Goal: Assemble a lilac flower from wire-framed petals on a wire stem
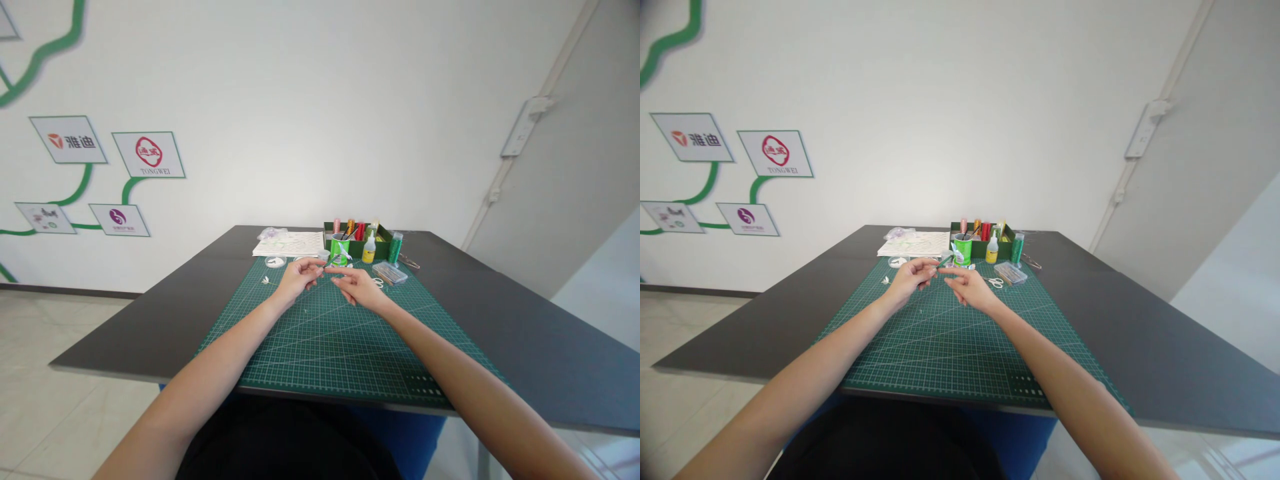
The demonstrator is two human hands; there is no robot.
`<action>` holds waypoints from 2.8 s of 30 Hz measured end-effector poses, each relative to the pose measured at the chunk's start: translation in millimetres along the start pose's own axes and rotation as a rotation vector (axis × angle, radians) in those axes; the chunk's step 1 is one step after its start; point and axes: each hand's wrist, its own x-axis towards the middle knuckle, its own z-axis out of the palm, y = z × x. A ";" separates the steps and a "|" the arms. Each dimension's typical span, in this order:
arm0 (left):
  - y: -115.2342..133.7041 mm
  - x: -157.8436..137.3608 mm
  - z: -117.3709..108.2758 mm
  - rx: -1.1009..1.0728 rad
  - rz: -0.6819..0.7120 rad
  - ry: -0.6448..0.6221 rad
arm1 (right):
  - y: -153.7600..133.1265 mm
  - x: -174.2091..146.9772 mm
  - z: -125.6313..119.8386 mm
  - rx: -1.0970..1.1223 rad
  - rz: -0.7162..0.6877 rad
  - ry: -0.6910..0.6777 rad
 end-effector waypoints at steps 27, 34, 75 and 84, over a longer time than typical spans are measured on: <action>-5.3 3.1 -0.5 -0.063 0.015 0.021 | 2.6 0.5 -0.8 -0.022 -0.008 -0.001; -6.3 4.5 -2.3 -0.066 0.053 0.005 | 0.6 -0.2 -0.5 -0.016 -0.007 0.001; -5.7 4.4 -2.6 -0.037 0.039 -0.024 | -3.6 -1.5 -0.5 -0.032 -0.001 0.003; -3.7 3.5 -0.4 -0.027 0.018 -0.004 | 1.7 0.1 -0.1 -0.024 -0.009 0.000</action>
